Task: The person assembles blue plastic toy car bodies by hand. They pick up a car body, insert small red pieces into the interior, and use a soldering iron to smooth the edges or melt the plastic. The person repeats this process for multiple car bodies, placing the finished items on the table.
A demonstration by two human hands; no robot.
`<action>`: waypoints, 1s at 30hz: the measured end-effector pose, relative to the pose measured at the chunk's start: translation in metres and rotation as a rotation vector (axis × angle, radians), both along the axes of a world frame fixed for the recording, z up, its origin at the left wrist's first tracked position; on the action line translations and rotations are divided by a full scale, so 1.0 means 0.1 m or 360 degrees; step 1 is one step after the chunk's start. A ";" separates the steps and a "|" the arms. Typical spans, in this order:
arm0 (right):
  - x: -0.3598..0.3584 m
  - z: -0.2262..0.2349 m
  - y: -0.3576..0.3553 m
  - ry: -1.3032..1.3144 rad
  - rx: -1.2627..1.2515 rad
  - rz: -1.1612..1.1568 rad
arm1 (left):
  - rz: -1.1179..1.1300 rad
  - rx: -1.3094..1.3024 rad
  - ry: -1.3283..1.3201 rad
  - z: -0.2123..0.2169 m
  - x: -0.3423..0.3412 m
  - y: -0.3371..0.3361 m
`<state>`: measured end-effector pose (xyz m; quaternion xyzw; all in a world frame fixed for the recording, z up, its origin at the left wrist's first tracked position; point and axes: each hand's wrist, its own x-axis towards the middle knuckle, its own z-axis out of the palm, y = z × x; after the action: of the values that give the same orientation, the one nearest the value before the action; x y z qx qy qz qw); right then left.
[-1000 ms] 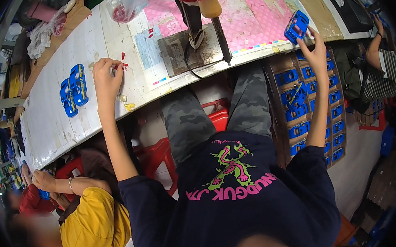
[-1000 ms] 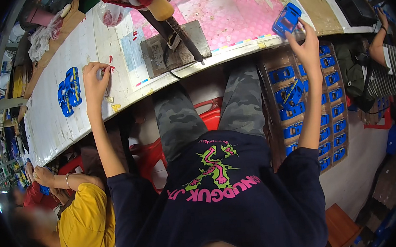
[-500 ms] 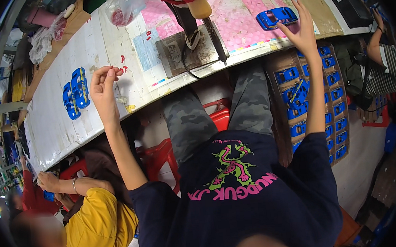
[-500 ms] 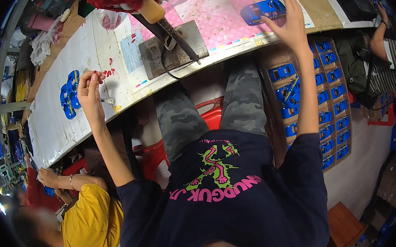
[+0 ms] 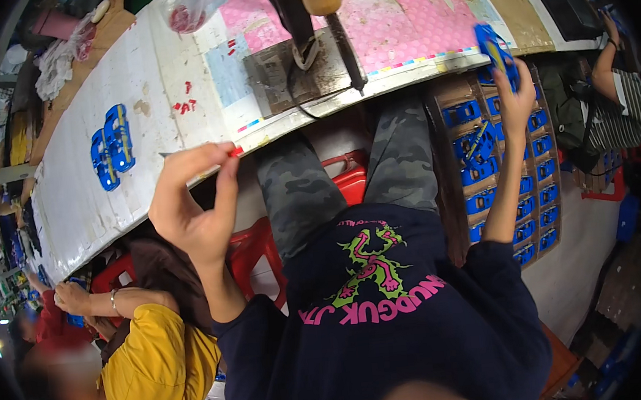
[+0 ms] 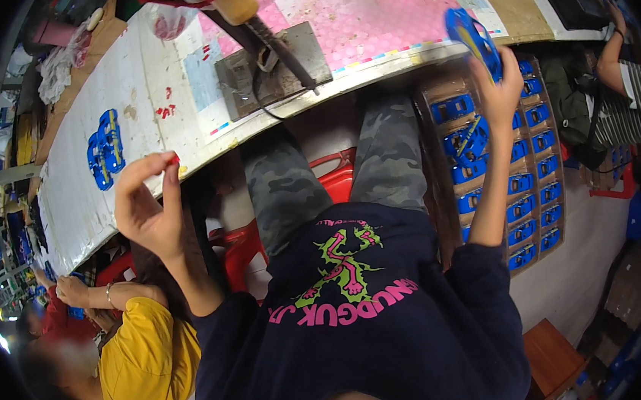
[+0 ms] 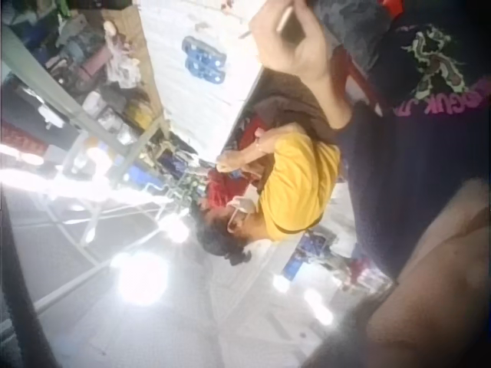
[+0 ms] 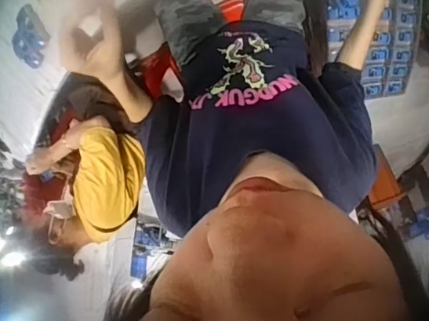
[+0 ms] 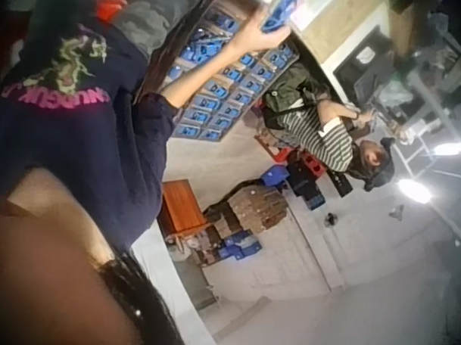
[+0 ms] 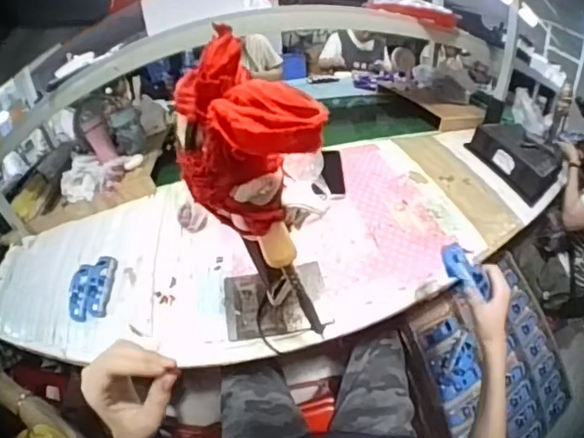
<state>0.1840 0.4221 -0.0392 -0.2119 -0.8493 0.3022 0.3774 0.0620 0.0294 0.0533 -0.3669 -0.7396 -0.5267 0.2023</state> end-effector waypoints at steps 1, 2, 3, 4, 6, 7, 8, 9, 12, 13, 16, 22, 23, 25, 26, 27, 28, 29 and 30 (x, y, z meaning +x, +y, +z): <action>0.14 0.04 -0.18 0.0230 -0.0453 0.0101 | -0.0019 -0.0119 0.0005 0.05 0.06 0.04; 0.35 0.00 -0.24 0.0318 -0.0609 0.0354 | -0.0128 -0.0116 -0.0035 0.07 0.10 0.08; 0.50 0.03 -0.42 0.0334 -0.0773 0.0478 | -0.0244 -0.0112 -0.0071 0.06 0.15 0.14; 0.66 -0.14 -0.54 0.0494 -0.1093 0.0579 | -0.0336 -0.0087 -0.0086 0.06 0.20 0.23; 0.77 -0.08 -0.97 0.0341 -0.1185 0.0458 | -0.0455 -0.0056 -0.0105 0.03 0.31 0.40; 0.78 0.02 -1.15 0.0263 -0.1267 0.0702 | -0.0530 -0.0012 -0.0124 -0.01 0.36 0.43; 0.76 0.11 -1.28 0.0192 -0.1371 0.0966 | -0.0611 -0.0023 -0.0117 0.01 0.39 0.52; 0.71 0.17 -1.37 0.0122 -0.1428 0.1160 | -0.0683 0.0006 -0.0120 0.03 0.41 0.59; 0.54 0.31 -1.52 0.0037 -0.1518 0.1470 | -0.0845 0.0095 -0.0112 0.06 0.43 0.73; 0.52 0.35 -1.57 0.0041 -0.1621 0.1461 | -0.0895 0.0121 -0.0109 0.06 0.44 0.74; 0.45 0.33 -1.59 0.0052 -0.1505 0.1620 | -0.0973 0.0172 -0.0061 0.06 0.45 0.70; 0.41 0.34 -1.63 0.0030 -0.1509 0.1609 | -0.0966 0.0137 0.0062 0.06 0.43 0.67; 0.41 0.34 -1.64 0.0028 -0.1516 0.1619 | -0.0968 0.0133 0.0079 0.06 0.42 0.66; 0.41 0.34 -1.63 0.0024 -0.1532 0.1637 | -0.0980 0.0125 0.0124 0.05 0.41 0.65; 0.41 0.35 -1.63 0.0025 -0.1522 0.1644 | -0.0989 0.0120 0.0150 0.04 0.41 0.65; 0.41 0.35 -1.63 0.0025 -0.1513 0.1650 | -0.0998 0.0116 0.0175 0.04 0.41 0.64; 0.40 0.36 -1.63 0.0025 -0.1503 0.1657 | -0.1029 0.0061 0.0189 0.05 0.40 0.62; 0.40 0.35 -1.63 0.0032 -0.1503 0.1660 | -0.1062 0.0004 0.0203 0.08 0.38 0.59; 0.40 0.35 -1.63 0.0038 -0.1504 0.1662 | -0.1095 -0.0054 0.0217 0.10 0.37 0.58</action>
<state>0.2235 0.2590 -0.0042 0.0857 -0.6135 0.7827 0.0599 0.0995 0.0872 0.0634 -0.6323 -0.5662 -0.5259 0.0558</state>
